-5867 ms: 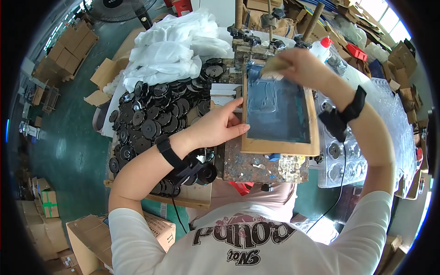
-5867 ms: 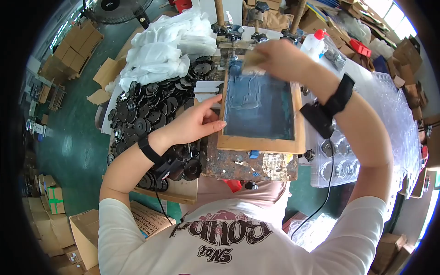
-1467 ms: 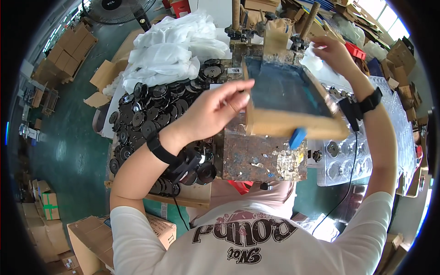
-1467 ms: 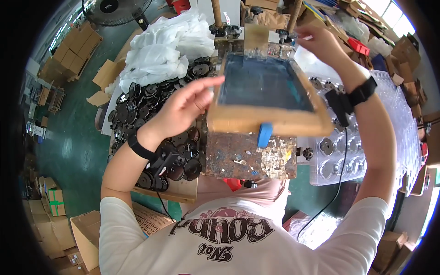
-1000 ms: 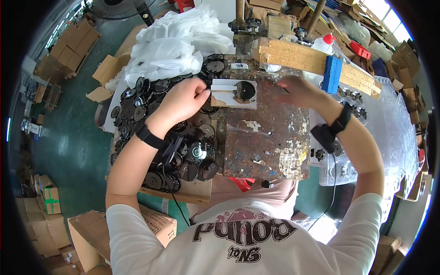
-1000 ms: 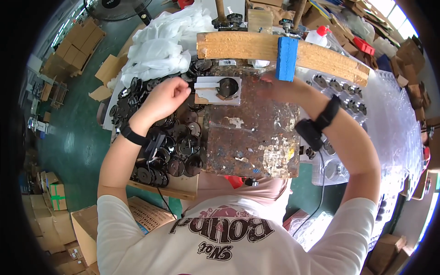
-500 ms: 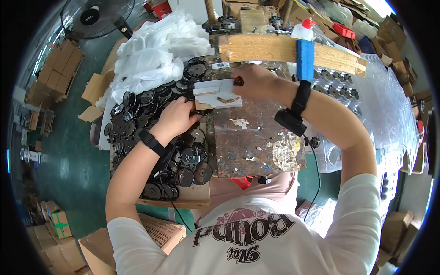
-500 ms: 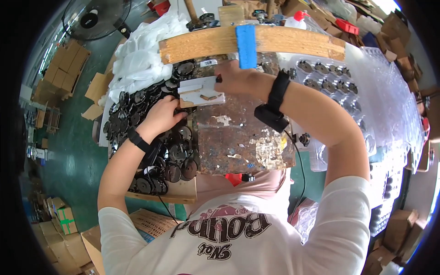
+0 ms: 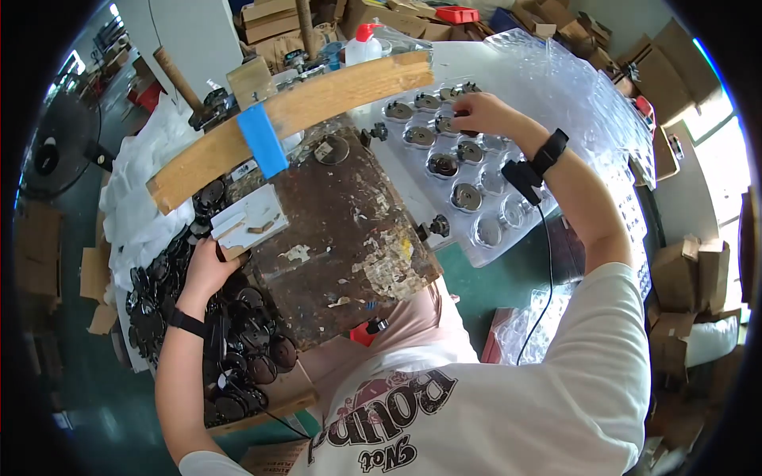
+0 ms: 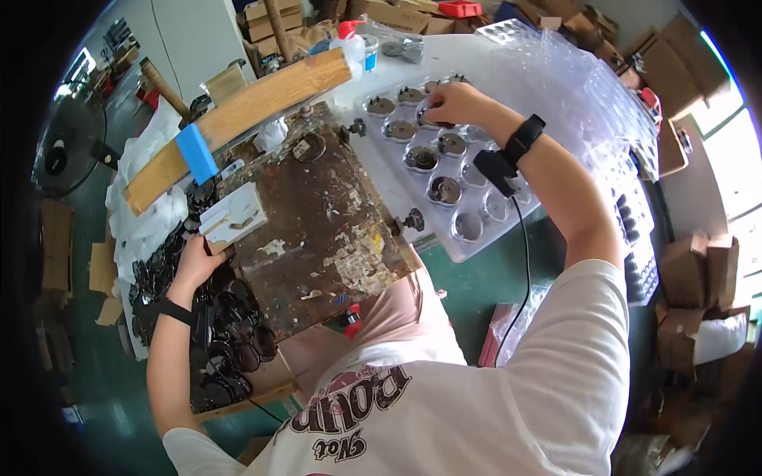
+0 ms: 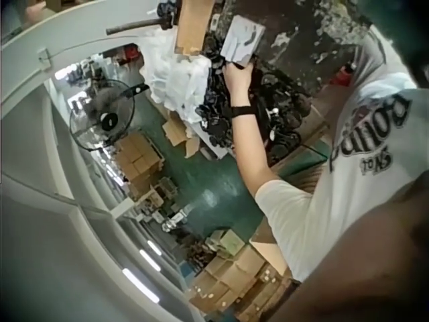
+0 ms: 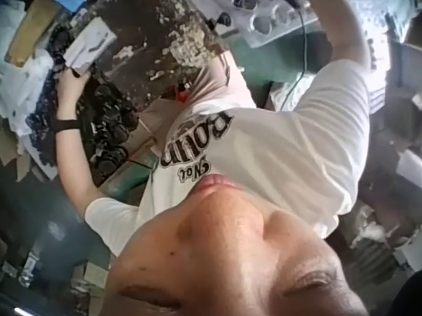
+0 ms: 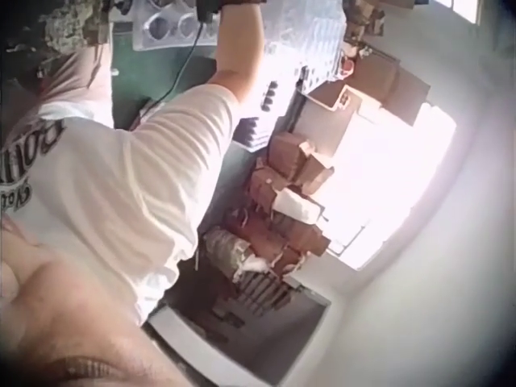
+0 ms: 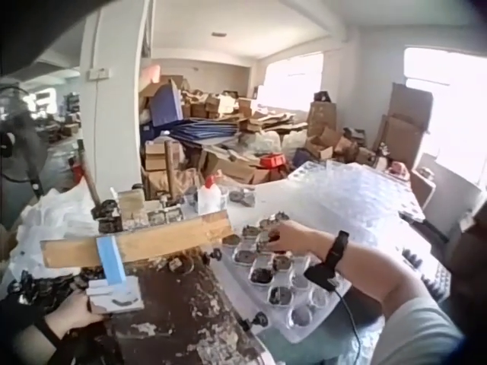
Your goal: The person places a metal disc onto a template, lowers a screen frame, and applies ink with a squeegee. They then lift the screen, remove the disc, and place it into a plastic tray, repeating the process.
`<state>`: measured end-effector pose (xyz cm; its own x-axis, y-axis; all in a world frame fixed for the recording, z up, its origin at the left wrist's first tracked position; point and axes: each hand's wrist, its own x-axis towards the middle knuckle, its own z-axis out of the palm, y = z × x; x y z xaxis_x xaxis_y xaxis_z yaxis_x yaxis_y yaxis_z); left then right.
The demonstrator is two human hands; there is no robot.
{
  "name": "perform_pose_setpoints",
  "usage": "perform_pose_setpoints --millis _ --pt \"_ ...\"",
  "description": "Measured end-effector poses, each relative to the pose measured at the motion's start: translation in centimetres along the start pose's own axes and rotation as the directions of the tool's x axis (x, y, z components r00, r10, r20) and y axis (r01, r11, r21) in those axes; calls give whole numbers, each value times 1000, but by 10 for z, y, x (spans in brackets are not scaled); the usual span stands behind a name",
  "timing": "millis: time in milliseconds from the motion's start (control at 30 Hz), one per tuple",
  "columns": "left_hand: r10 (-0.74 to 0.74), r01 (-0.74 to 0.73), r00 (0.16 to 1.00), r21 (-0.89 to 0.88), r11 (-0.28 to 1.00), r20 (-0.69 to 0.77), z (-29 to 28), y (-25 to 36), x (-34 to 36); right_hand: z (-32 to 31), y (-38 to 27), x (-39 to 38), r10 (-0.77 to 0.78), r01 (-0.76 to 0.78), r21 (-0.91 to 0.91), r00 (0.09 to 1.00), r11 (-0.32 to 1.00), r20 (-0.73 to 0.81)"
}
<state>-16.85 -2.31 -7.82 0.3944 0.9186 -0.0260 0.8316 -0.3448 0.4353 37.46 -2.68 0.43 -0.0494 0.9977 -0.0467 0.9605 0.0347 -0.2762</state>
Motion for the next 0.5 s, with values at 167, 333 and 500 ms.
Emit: perform_pose_setpoints --millis 167,333,500 --pt "-20 21 999 9 1000 -32 8 -2 2 10 71 -15 208 -205 -77 978 976 23" --pt "-51 51 999 -30 998 14 0 0 -3 20 98 -16 208 -212 -104 977 972 -51" --pt "-227 235 971 -131 963 75 -23 -26 -23 9 82 -8 180 -189 -89 978 978 -102"
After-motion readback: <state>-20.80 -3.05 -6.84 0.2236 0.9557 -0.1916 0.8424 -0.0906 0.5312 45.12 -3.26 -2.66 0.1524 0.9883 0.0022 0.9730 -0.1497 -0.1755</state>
